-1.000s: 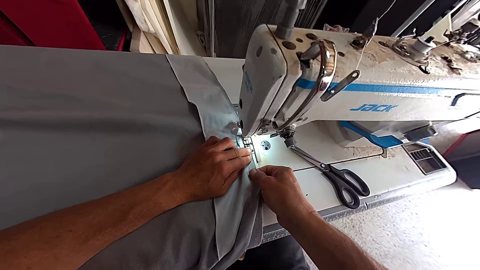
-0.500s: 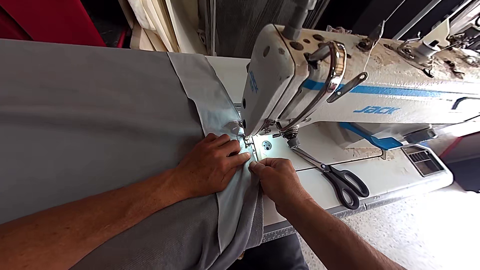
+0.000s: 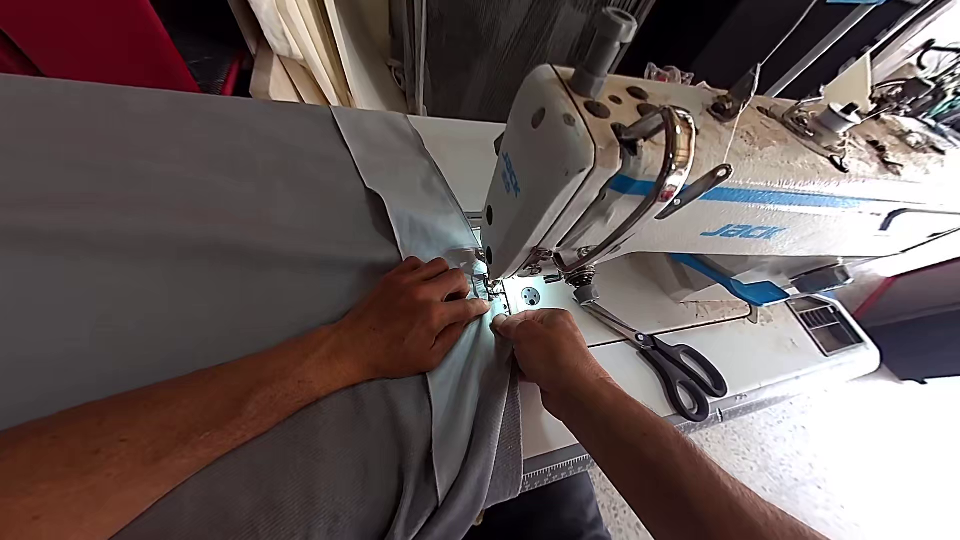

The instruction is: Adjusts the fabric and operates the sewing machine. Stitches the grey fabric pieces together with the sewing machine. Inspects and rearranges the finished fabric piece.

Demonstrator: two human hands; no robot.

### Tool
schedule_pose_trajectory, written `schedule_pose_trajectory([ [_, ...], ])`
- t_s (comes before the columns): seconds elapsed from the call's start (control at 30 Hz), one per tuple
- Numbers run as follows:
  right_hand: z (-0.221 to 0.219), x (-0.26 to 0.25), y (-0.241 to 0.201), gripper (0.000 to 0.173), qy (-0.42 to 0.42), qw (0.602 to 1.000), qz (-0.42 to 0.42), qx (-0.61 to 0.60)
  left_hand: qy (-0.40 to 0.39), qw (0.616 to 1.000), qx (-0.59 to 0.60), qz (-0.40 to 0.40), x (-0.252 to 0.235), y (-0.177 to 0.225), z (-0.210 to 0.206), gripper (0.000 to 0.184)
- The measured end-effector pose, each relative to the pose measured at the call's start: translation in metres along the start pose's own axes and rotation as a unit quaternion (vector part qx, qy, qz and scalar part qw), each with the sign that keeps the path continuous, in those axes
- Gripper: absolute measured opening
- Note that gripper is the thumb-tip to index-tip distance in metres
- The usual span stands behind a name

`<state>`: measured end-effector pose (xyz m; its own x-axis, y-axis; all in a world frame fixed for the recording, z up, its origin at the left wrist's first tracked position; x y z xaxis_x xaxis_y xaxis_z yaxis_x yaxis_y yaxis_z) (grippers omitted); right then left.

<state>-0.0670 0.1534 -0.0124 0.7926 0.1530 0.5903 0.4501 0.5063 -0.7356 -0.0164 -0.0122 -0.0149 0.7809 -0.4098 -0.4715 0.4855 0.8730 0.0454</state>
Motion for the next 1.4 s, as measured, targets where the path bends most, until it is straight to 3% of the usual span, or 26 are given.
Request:
schedule_pose_trajectory([
  [0.7,-0.004,-0.009,-0.014,0.025,0.023,1.000,0.001,0.011,0.025,0.999,0.009,0.022,-0.005,-0.015,0.001,0.034],
  [0.97,0.004,0.021,0.011,0.019,-0.021,0.999,-0.005,-0.041,0.030,0.999,-0.023,0.016,-0.005,-0.016,0.004,0.032],
  [1.07,0.005,0.035,0.026,0.021,-0.062,0.995,-0.013,-0.078,0.032,0.995,-0.030,0.084,0.002,0.010,0.021,0.030],
  [1.17,0.010,0.051,0.048,0.019,-0.100,0.991,0.001,-0.087,0.027,0.978,0.001,0.206,0.027,0.068,0.043,0.031],
  [1.27,0.012,0.066,0.070,0.015,-0.131,0.986,0.015,-0.104,0.011,0.950,-0.020,0.311,0.057,0.117,0.038,0.041],
  [1.4,0.011,0.076,0.084,0.012,-0.155,0.979,0.033,-0.125,-0.040,0.895,0.008,0.444,0.054,0.131,0.032,0.047],
])
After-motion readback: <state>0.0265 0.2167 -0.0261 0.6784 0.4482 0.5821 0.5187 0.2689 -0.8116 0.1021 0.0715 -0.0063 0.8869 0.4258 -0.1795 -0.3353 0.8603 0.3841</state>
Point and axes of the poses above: each hand's wrist, its own x-axis away from the middle knuckle, its own z-axis out of the back of the hand, y = z × x, the point moved 5 cm from there along -x, towards the middle knuckle, and after that the axes turned 4 degrees about -x, right-handed, at the moved point
